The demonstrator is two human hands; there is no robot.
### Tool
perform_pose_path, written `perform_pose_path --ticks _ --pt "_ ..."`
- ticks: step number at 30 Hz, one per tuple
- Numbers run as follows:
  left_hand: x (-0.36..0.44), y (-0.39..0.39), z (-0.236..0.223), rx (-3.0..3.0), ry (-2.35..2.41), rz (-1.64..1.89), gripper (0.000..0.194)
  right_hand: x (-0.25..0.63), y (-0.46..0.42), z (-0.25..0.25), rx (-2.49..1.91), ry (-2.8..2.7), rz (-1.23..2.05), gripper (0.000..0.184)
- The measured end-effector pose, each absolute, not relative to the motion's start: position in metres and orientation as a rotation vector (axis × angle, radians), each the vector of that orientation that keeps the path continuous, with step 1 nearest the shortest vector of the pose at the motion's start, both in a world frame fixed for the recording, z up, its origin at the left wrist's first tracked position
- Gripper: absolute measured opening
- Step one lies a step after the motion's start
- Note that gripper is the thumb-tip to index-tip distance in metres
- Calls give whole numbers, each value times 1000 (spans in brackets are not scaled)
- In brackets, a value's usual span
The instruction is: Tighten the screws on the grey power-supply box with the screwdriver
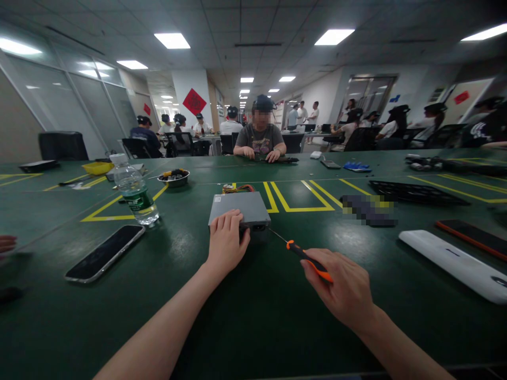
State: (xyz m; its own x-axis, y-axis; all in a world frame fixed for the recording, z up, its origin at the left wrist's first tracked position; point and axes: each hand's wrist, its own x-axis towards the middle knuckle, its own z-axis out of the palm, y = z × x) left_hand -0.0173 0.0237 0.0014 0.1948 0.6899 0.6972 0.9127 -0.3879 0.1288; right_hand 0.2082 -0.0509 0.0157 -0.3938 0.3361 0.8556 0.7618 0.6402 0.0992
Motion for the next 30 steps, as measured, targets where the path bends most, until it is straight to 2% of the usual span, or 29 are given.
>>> perform_pose_path --ticks 12,16,25,30 --pt "-17 25 0 -2153 -1495 -1011 25 197 -54 7 -813 -2061 -716 19" --pt "-17 25 -1 -2139 -1495 -1008 26 187 -60 5 -780 -2111 -682 15" --pt "-18 26 -3 -2138 -1486 -996 25 184 -61 4 -748 -2147 -670 21" --pt "-18 26 -3 -2151 -1491 -987 26 182 -61 5 -811 -2115 -640 9"
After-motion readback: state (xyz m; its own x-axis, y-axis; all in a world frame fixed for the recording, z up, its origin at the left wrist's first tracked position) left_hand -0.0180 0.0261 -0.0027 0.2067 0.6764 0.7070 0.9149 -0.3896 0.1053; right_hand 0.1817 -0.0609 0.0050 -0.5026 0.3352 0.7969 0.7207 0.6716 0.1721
